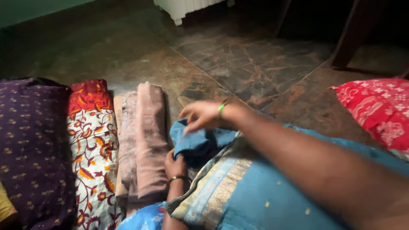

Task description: The person stuffs a pillow into a blue pillowcase by hand, smoothing the fabric over the pillow and tucking in the edges.

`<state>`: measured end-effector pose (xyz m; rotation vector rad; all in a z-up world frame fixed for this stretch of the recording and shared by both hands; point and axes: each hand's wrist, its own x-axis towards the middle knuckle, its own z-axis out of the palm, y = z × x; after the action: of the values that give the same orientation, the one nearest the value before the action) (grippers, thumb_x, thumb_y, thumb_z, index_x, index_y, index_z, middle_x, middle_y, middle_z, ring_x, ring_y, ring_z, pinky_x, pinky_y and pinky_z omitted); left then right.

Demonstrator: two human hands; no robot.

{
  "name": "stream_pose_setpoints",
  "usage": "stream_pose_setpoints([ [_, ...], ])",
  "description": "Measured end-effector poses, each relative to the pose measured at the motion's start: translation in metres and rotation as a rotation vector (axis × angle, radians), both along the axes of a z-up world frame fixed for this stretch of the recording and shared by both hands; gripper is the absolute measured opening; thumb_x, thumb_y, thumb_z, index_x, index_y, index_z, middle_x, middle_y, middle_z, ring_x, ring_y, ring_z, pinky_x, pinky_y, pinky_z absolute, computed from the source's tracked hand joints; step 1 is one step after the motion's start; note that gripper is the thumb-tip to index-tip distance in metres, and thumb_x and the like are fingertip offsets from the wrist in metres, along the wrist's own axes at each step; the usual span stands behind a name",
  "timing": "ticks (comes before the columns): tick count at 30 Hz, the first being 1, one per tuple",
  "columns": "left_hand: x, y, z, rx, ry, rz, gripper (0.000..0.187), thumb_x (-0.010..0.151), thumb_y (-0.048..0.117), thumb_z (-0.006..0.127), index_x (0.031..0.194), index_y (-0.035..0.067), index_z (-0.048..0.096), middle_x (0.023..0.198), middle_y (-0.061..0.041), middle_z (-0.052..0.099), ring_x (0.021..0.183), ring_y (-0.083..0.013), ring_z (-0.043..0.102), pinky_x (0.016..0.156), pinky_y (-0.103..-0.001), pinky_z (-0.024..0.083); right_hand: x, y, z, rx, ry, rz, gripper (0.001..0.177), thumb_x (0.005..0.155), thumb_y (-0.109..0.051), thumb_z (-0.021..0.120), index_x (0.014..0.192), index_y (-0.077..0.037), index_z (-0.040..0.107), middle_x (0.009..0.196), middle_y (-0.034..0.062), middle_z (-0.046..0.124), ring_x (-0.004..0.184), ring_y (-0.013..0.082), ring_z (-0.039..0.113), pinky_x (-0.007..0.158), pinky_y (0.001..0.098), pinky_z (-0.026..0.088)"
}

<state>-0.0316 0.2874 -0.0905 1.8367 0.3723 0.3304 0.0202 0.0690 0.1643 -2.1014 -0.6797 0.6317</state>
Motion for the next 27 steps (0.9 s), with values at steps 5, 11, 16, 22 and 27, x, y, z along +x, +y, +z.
stream_pose_setpoints([
  [5, 0.006, 0.003, 0.042, -0.238, -0.158, -0.045, 0.032, 0.081, 0.01, 0.062, 0.112, 0.003, 0.068, 0.095, -0.006, 0.072, 0.083, -0.0146, 0.067, 0.077, -0.029, 0.055, -0.024, 0.041, -0.068, -0.1, -0.555, 0.116, 0.092, 0.068, -0.049, 0.09, 0.142, -0.009, 0.054, 0.131, 0.0239, 0.062, 0.12, 0.0407, 0.059, 0.1, 0.0461, 0.049],
  [11, 0.014, -0.006, 0.082, -0.075, -0.214, -0.136, 0.029, 0.082, 0.004, 0.062, 0.11, 0.003, 0.068, 0.089, -0.008, 0.073, 0.077, -0.0163, 0.066, 0.072, -0.031, 0.054, 0.015, 0.047, -0.096, 0.036, -0.492, -0.26, 0.047, 0.068, -0.015, 0.067, 0.114, -0.012, 0.077, 0.106, 0.019, 0.077, 0.101, 0.0347, 0.072, 0.089, 0.0413, 0.058],
  [16, 0.017, -0.019, 0.115, -0.012, -0.155, -0.096, 0.036, 0.073, 0.002, 0.065, 0.109, 0.003, 0.065, 0.087, -0.011, 0.071, 0.079, -0.0201, 0.067, 0.075, -0.034, 0.055, 0.037, 0.028, -0.076, 0.036, -0.459, -0.366, 0.035, 0.07, -0.016, 0.067, 0.102, -0.008, 0.077, 0.095, 0.0185, 0.076, 0.089, 0.031, 0.074, 0.08, 0.0398, 0.058],
  [22, 0.021, -0.018, 0.113, 0.135, -0.095, 0.02, 0.043, 0.066, 0.003, 0.071, 0.109, 0.005, 0.066, 0.093, -0.018, 0.074, 0.087, -0.0312, 0.072, 0.079, -0.039, 0.054, 0.029, 0.024, -0.041, 0.124, -0.439, -0.345, 0.03, 0.075, -0.018, 0.065, 0.1, -0.007, 0.076, 0.087, 0.0133, 0.077, 0.079, 0.0224, 0.075, 0.074, 0.0356, 0.058],
  [27, 0.028, -0.008, 0.104, -0.106, -0.152, 0.006, 0.034, 0.083, 0.006, 0.057, 0.115, 0.007, 0.068, 0.099, -0.017, 0.075, 0.093, -0.0274, 0.075, 0.086, -0.035, 0.055, 0.026, 0.02, -0.036, 0.126, -0.373, -0.306, 0.026, 0.078, -0.019, 0.066, 0.098, -0.005, 0.075, 0.083, 0.0114, 0.077, 0.076, 0.0197, 0.073, 0.071, 0.0352, 0.056],
])
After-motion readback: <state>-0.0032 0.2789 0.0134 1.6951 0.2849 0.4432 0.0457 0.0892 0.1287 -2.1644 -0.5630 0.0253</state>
